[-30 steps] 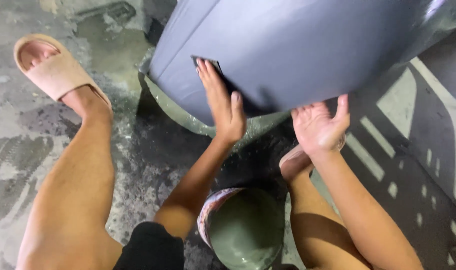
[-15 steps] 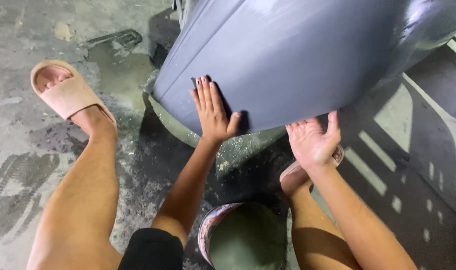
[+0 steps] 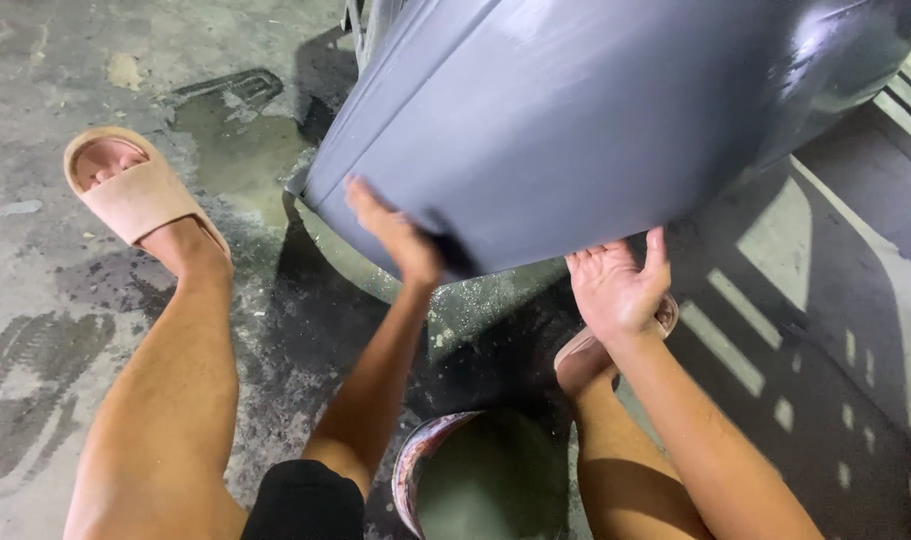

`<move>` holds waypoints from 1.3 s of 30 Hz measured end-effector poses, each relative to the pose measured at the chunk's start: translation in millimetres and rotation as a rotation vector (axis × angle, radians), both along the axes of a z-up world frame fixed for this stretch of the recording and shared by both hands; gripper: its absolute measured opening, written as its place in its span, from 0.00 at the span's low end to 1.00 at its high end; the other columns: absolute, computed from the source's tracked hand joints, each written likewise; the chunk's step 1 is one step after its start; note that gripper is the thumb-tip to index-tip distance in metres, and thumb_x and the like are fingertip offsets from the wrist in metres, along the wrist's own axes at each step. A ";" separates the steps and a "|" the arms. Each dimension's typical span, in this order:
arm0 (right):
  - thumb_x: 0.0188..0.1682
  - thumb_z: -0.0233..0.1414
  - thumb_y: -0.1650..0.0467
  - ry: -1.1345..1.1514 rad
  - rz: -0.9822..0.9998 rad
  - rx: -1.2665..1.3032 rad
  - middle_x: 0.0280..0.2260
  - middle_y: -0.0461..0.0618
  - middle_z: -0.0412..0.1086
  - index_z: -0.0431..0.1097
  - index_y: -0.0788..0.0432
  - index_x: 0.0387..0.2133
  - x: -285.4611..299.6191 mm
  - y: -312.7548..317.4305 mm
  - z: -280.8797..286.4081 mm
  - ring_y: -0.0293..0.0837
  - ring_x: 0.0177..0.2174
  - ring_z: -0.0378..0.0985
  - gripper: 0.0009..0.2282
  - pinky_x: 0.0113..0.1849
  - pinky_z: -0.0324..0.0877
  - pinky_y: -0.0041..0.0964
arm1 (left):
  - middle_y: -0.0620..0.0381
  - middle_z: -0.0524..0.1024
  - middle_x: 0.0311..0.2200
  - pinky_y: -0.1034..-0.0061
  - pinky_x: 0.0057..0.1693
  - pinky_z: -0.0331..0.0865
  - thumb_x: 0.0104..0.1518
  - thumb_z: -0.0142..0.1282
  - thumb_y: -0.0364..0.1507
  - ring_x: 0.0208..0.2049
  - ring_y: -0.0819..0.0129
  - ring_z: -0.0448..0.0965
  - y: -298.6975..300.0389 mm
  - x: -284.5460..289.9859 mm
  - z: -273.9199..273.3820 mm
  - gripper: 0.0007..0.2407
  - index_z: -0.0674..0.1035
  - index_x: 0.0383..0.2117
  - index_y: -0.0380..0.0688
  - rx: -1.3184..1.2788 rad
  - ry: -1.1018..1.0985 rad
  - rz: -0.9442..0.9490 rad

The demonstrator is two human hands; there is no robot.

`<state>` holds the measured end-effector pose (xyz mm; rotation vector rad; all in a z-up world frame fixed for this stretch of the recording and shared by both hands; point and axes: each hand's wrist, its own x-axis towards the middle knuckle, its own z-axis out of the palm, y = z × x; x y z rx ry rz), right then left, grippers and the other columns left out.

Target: The person sands a grey car fender with a sanding block, repeatedly dipping the block into a bucket of water. The person uses both hands to apply pressure and move the sanding block across the curved surface of the fender.

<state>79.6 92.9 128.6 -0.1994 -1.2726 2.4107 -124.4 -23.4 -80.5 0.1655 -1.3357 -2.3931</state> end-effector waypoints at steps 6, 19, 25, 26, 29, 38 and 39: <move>0.55 0.35 0.51 0.110 0.143 -0.037 0.49 0.56 0.72 0.74 0.64 0.40 5.0 -1.5 3.7 0.46 0.52 0.68 0.29 0.60 0.56 0.41 | 0.52 0.34 0.78 0.44 0.85 0.27 0.68 0.19 0.55 0.81 0.52 0.30 -27.8 77.2 210.9 0.35 0.40 0.75 0.44 -0.582 0.465 0.086; 0.49 0.39 0.47 0.046 0.050 -0.015 0.48 0.50 0.77 0.78 0.51 0.40 2.0 3.4 -4.2 0.46 0.55 0.73 0.27 0.66 0.51 0.46 | 0.39 0.37 0.75 0.51 0.75 0.27 0.64 0.39 0.47 0.75 0.41 0.32 -35.4 25.2 38.3 0.36 0.46 0.74 0.40 -0.563 0.395 0.007; 0.50 0.39 0.47 0.048 0.022 -0.046 0.46 0.53 0.77 0.78 0.53 0.39 -1.4 4.9 -6.0 0.48 0.53 0.74 0.27 0.65 0.53 0.47 | 0.40 0.33 0.74 0.50 0.74 0.23 0.69 0.35 0.39 0.74 0.41 0.27 -13.5 15.0 -12.0 0.31 0.40 0.75 0.44 -0.418 0.103 -0.029; 0.49 0.41 0.47 0.039 0.014 -0.080 0.44 0.54 0.78 0.78 0.55 0.38 2.6 2.3 -4.0 0.48 0.52 0.74 0.27 0.65 0.54 0.45 | 0.40 0.33 0.75 0.51 0.74 0.20 0.69 0.34 0.43 0.74 0.41 0.26 -7.8 19.2 -0.7 0.31 0.41 0.75 0.46 -0.340 0.047 -0.027; 0.49 0.41 0.46 0.029 0.024 -0.068 0.46 0.53 0.77 0.78 0.54 0.41 0.6 7.7 -9.1 0.47 0.52 0.74 0.28 0.65 0.53 0.45 | 0.42 0.32 0.75 0.53 0.74 0.14 0.62 0.32 0.62 0.75 0.43 0.23 -6.9 66.7 139.4 0.44 0.42 0.75 0.39 -0.380 0.399 0.038; 0.52 0.36 0.47 0.067 0.039 -0.001 0.55 0.54 0.72 0.73 0.58 0.51 1.4 1.6 -9.9 0.47 0.56 0.70 0.32 0.64 0.54 0.47 | 0.41 0.40 0.76 0.54 0.78 0.25 0.65 0.37 0.50 0.78 0.44 0.34 -40.0 70.9 212.3 0.36 0.50 0.73 0.36 -0.590 0.687 -0.006; 0.52 0.36 0.47 0.067 0.037 0.003 0.55 0.54 0.72 0.73 0.58 0.51 1.5 1.8 -4.1 0.47 0.56 0.70 0.32 0.64 0.54 0.47 | 0.41 0.40 0.76 0.54 0.78 0.25 0.65 0.37 0.50 0.78 0.44 0.34 -37.6 65.8 198.1 0.36 0.50 0.73 0.36 -0.585 0.688 -0.007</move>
